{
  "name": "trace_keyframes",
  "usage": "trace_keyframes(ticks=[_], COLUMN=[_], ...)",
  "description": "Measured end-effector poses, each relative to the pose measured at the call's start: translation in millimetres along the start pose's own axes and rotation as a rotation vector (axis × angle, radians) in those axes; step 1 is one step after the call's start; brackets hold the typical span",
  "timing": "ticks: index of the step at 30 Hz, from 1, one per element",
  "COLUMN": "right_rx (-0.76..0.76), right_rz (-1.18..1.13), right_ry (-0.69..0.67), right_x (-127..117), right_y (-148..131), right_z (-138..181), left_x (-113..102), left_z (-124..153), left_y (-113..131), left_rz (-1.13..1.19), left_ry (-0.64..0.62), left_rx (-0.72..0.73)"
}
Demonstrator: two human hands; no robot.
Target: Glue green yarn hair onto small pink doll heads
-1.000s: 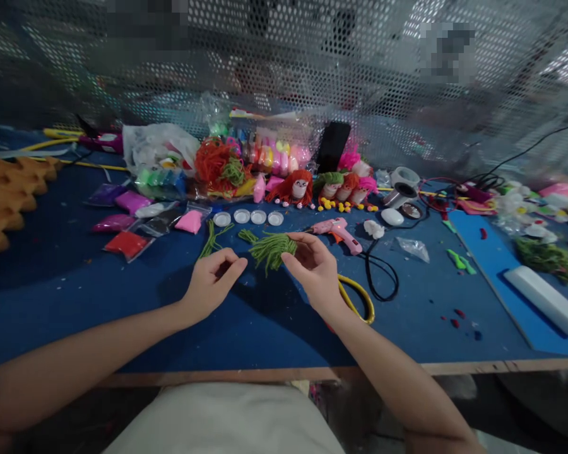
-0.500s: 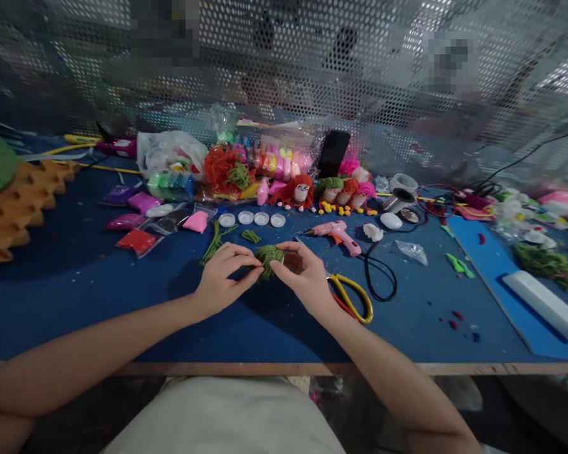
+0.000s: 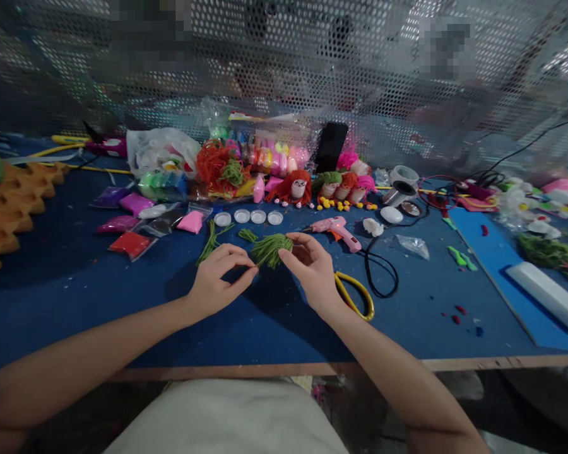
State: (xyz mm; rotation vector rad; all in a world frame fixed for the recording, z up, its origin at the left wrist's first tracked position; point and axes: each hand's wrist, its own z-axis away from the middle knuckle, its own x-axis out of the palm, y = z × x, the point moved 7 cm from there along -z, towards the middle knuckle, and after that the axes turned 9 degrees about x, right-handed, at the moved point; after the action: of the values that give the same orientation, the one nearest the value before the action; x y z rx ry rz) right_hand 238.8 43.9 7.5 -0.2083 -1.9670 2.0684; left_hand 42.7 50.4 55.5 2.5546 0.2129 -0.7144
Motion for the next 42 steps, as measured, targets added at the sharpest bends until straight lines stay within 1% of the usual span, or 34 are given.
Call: trace_keyframes(ticks=[5,8,10,13,15,18,20,22,25,27,29,31,34,37,39,42], right_rx=[-0.038,-0.057,-0.063,-0.029,-0.002,-0.04,-0.062,-0.045,-0.03,-0.06,-0.099,-0.118,-0.077,-0.028,-0.002,0.06], right_rz=[-0.027,-0.04,-0.023,0.052,0.114,0.182,0.196,0.18,0.167,0.177,0.181,0.18,0.179,0.146,0.127,0.139], right_ry=[0.103,0.131,0.098,-0.037,-0.126,-0.208,-0.265,-0.315,-0.324,-0.303,-0.273,-0.236,-0.202,-0.225,-0.251,-0.273], right_x=[-7.6,-9.5,-7.2,3.1,10.5,18.6,23.7,27.3,28.1,27.2,25.4,22.8,19.8,20.3,21.6,22.6], right_y=[-2.9,-4.8,-6.3,-7.0,-7.3,-11.9,-13.4,-11.9,-10.5,-12.4,-15.2,-16.8,-14.4,-11.7,-10.6,-7.6], right_z=[-2.0,-1.8,-0.3,4.3,8.5,13.8,16.0,17.0,17.2,17.5,18.0,18.3,17.8,17.4,17.2,16.9], left_x=[2.6,1.6,-0.9,-3.3,-1.9,2.0,4.8,7.5,9.0,5.8,1.1,-0.7,1.4,3.7,8.0,19.9], left_z=[1.4,1.5,1.0,0.3,0.7,2.1,3.0,3.7,4.8,4.7,3.4,2.1,1.9,3.2,5.5,12.0], left_y=[0.2,2.4,3.6,2.1,-2.2,-11.0,-16.0,-19.8,-23.4,-23.3,-20.2,-16.3,-14.2,-16.4,-21.0,-29.6], left_rz=[0.061,0.079,0.071,0.055,0.078,0.153,0.195,0.224,0.25,0.252,0.239,0.231,0.252,0.272,0.317,0.495], left_ry=[-0.05,-0.052,-0.025,0.009,0.005,-0.006,-0.014,-0.028,-0.035,-0.002,0.038,0.039,0.005,-0.004,-0.024,-0.065], left_rx=[0.001,0.024,0.03,0.0,-0.053,-0.145,-0.191,-0.228,-0.283,-0.301,-0.287,-0.267,-0.27,-0.284,-0.333,-0.484])
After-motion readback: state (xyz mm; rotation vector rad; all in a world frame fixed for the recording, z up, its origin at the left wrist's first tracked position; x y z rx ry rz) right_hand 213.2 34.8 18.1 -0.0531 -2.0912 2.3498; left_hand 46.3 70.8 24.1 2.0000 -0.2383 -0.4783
